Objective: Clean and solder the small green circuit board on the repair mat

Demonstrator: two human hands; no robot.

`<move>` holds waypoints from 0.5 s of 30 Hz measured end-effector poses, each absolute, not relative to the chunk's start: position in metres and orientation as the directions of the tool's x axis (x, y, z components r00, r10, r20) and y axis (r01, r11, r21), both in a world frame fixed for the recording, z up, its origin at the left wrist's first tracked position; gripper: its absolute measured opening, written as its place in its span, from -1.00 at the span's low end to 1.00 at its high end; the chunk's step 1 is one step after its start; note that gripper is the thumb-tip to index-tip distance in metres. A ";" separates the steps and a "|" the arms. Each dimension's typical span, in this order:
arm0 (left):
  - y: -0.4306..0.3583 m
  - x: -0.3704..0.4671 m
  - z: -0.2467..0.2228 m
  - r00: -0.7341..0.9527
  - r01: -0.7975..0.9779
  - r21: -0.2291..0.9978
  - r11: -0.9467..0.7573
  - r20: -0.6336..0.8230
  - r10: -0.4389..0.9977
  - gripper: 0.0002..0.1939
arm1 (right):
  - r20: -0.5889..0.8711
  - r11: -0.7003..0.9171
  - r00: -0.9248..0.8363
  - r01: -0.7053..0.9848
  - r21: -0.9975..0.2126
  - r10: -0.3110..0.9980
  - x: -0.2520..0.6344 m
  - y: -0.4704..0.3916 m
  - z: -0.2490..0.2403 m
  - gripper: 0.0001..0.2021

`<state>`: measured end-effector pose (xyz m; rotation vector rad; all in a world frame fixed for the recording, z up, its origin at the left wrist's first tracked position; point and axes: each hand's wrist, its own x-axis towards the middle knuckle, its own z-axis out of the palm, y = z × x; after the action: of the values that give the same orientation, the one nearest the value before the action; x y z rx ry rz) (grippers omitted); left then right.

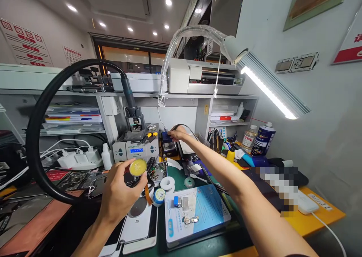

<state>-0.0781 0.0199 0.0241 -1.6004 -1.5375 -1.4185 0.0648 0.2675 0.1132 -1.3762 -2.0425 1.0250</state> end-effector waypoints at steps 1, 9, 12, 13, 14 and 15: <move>0.020 -0.078 0.024 -0.180 0.926 0.293 -0.237 0.896 0.405 -0.63 | -0.032 0.223 -0.393 0.584 -0.780 0.919 0.064 0.268 0.114 -0.68; 0.019 -0.073 0.025 -0.151 0.926 0.275 -0.260 0.898 0.413 -0.63 | 0.046 0.302 -0.389 0.631 -0.715 0.920 0.067 0.263 0.114 -0.68; 0.019 -0.071 0.025 -0.143 0.929 0.265 -0.258 0.900 0.411 -0.63 | 0.084 0.350 -0.409 0.637 -0.687 0.909 0.071 0.258 0.110 -0.68; 0.019 -0.071 0.025 -0.141 0.930 0.263 -0.256 0.900 0.412 -0.63 | 0.093 0.366 -0.419 0.640 -0.676 0.903 0.073 0.256 0.110 -0.69; 0.019 -0.070 0.025 -0.140 0.931 0.261 -0.254 0.900 0.412 -0.63 | 0.100 0.382 -0.430 0.643 -0.664 0.897 0.074 0.255 0.109 -0.69; 0.019 -0.070 0.025 -0.138 0.932 0.259 -0.252 0.900 0.414 -0.63 | 0.105 0.397 -0.441 0.646 -0.652 0.891 0.074 0.254 0.109 -0.69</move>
<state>-0.0702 0.0194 0.0247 -1.6439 -1.5111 -1.3844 0.0744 0.2538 0.1093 -1.3167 -2.2173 0.7469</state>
